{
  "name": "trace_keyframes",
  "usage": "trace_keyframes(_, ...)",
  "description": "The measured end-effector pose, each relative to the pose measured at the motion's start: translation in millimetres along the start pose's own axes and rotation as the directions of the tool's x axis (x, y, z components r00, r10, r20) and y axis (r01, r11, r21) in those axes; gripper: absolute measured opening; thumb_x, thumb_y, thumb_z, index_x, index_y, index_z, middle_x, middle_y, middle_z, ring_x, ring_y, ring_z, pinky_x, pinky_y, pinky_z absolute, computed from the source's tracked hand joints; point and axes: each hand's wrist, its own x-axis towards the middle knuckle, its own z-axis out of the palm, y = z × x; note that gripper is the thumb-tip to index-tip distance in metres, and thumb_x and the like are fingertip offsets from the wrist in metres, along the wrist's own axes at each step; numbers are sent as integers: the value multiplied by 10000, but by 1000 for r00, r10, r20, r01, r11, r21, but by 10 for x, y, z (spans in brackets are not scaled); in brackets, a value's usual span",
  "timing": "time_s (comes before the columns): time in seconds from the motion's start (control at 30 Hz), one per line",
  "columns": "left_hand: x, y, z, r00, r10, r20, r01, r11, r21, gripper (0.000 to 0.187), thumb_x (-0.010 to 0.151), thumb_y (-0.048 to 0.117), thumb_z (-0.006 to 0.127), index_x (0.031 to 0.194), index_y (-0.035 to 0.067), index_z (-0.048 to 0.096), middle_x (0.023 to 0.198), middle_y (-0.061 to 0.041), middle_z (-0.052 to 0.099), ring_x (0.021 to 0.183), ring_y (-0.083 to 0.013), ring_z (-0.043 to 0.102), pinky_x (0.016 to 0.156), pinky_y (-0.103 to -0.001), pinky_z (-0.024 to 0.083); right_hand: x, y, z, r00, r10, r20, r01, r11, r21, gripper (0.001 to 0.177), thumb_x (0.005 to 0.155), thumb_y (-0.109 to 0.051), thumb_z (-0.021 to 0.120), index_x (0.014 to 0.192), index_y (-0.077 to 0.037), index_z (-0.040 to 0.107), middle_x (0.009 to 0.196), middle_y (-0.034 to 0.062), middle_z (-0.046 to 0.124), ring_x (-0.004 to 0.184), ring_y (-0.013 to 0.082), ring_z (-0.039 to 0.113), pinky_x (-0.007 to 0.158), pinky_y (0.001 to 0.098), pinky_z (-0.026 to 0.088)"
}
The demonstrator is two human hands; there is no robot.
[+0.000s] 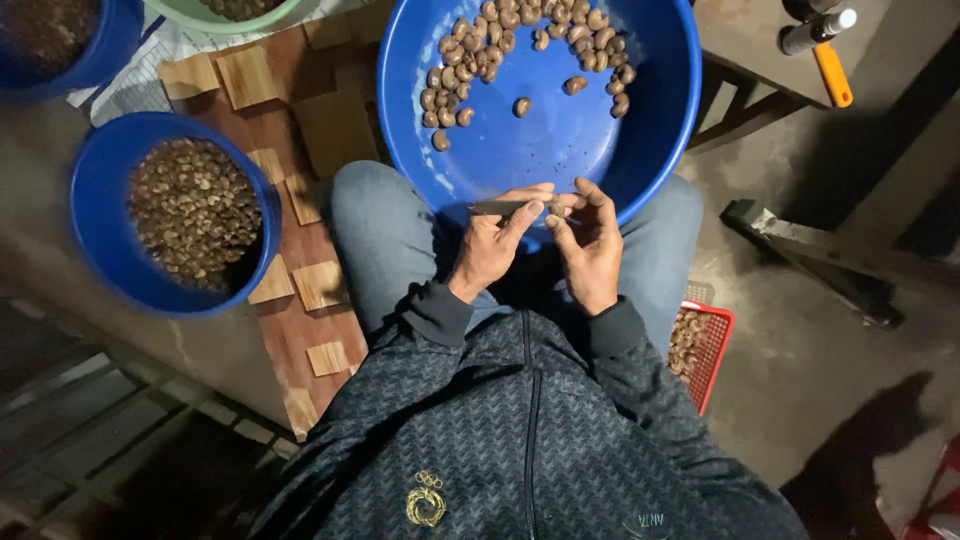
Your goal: Peeling the outer skin of nuts using a small hand tool and sorting them into different containers.
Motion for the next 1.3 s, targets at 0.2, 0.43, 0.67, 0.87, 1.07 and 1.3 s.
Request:
trace_keyframes(0.2,4,-39,22,1000,15,-27,-15,1000,4,160,1071,103,638,1150,6,738,1188,-204,750,1220,-325,665,1014,-479,547,-20,126,-10,998,60,-10,-60,998,-3,287,936,15,781,1200,32,667,1021,160,719,939,192,697,783,358,619)
trace_keyframes(0.43,2,-48,37,999,28,-33,-28,1000,-6,160,1079,101,630,1163,19,739,1196,-192,750,1229,-319,657,1009,-465,549,-10,155,6,997,80,10,-80,996,31,302,966,-13,755,1233,34,622,1014,171,689,899,216,688,733,354,623)
trace_keyframes(0.67,14,30,15,999,14,-47,-12,1000,25,163,1077,123,636,1162,42,750,1187,-179,759,1214,-294,664,991,-448,561,1,111,13,998,59,29,-60,996,59,311,985,13,720,1267,52,595,977,174,659,856,224,683,702,363,625)
trace_keyframes(0.87,8,4,23,999,27,-47,-27,1000,2,161,1073,120,645,1159,32,750,1178,-175,762,1206,-298,676,1003,-446,555,4,223,-10,999,29,28,-31,998,53,327,976,44,717,1281,59,601,1013,195,674,880,235,691,693,354,617)
trace_keyframes(1.07,34,24,10,999,31,-33,-30,999,29,162,1066,122,651,1138,20,754,1171,-192,762,1187,-305,688,989,-452,559,6,132,4,998,53,34,-56,991,119,334,994,28,690,1313,47,593,1037,194,683,916,234,693,709,351,615)
trace_keyframes(1.3,30,43,0,999,19,-32,-18,998,52,155,1062,115,652,1128,26,761,1143,-188,771,1183,-301,688,996,-451,553,13,117,-14,984,175,15,-174,962,212,293,1024,-96,671,1293,7,620,1089,180,725,916,195,718,774,313,636)
